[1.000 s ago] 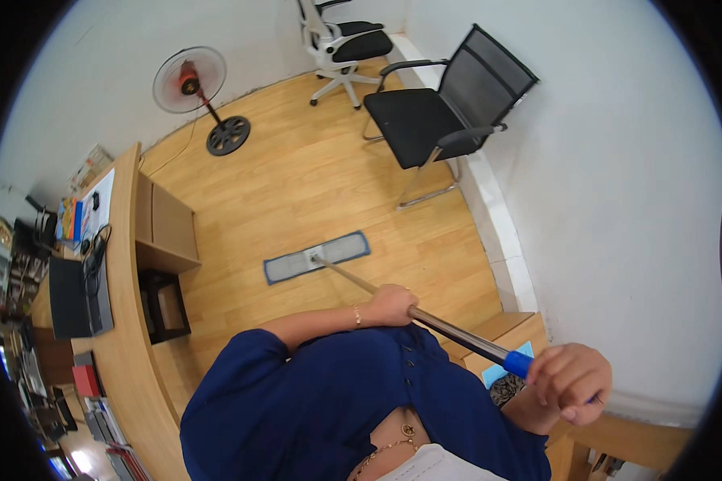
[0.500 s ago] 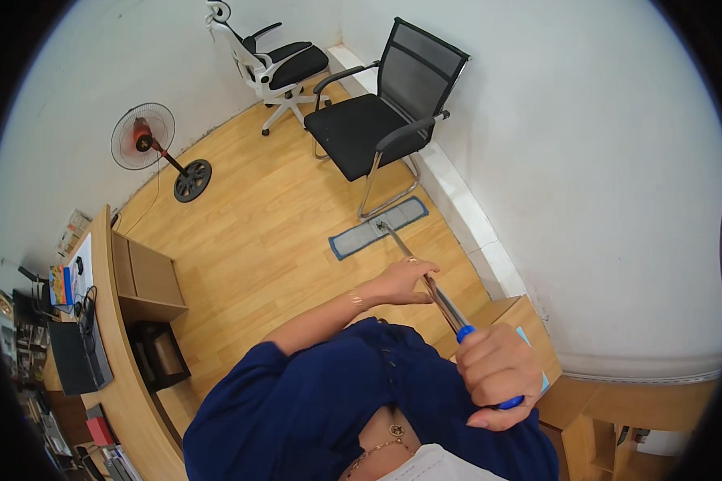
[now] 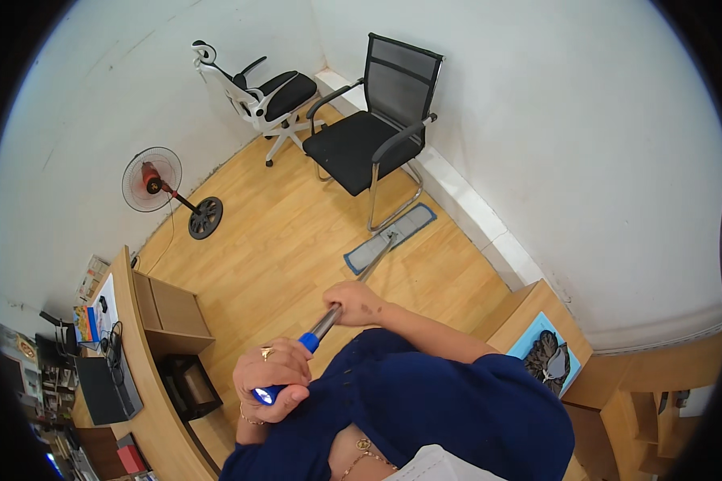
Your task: The person mops the wooden floor in an office using a flat mop.
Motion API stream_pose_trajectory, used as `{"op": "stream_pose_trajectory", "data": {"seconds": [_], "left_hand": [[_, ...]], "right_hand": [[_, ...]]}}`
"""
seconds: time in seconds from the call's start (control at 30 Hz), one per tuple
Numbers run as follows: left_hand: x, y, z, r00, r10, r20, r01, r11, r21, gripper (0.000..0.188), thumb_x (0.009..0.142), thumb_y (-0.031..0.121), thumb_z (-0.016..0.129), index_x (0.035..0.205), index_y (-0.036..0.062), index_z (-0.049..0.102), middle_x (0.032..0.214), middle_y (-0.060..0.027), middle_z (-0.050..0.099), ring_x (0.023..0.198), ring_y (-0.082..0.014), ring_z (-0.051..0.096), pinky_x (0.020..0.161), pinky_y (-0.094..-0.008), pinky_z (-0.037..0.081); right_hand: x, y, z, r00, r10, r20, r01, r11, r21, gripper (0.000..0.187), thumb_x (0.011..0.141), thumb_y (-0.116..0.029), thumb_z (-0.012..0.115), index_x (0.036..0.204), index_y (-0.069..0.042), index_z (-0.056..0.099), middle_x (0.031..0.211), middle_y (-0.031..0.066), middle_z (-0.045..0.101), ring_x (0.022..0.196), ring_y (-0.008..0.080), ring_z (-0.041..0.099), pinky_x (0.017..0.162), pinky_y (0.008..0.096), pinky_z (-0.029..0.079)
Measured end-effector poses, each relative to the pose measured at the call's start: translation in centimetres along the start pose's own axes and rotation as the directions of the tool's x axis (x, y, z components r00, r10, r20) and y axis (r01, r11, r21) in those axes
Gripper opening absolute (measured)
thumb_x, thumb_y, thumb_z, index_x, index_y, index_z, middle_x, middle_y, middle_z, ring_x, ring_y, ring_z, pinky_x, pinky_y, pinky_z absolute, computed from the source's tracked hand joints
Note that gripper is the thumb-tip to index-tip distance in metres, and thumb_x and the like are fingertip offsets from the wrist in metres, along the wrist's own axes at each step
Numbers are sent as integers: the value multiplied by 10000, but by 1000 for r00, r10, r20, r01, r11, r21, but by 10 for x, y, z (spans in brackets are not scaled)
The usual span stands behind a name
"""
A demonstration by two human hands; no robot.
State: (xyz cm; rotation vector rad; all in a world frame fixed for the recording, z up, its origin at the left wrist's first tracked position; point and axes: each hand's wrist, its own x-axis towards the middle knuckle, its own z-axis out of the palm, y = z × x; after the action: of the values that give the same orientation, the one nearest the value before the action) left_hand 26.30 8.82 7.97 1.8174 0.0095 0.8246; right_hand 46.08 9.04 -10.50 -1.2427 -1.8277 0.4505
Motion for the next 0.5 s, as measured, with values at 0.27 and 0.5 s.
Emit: {"op": "stream_pose_trajectory", "data": {"seconds": [0.27,0.5], "left_hand": [[-107,42,-17,994,-102,-31,104,992,65,105,689,97,693,644,24,633,567,-80,588,554,-229,595,679,-367,481],[-178,103,-69,992,-127,10,127,992,-9,82,668,84,717,689,24,666,595,-75,607,599,-229,615,752,-383,480]], "right_hand": [[-74,86,125,967,167,-194,-186,979,-86,329,713,-285,717,613,-97,466,609,71,525,661,299,534,620,402,412],[-81,2,201,975,215,-51,-218,974,-60,307,709,-220,697,572,-92,453,614,92,530,657,300,535,668,383,401]]}}
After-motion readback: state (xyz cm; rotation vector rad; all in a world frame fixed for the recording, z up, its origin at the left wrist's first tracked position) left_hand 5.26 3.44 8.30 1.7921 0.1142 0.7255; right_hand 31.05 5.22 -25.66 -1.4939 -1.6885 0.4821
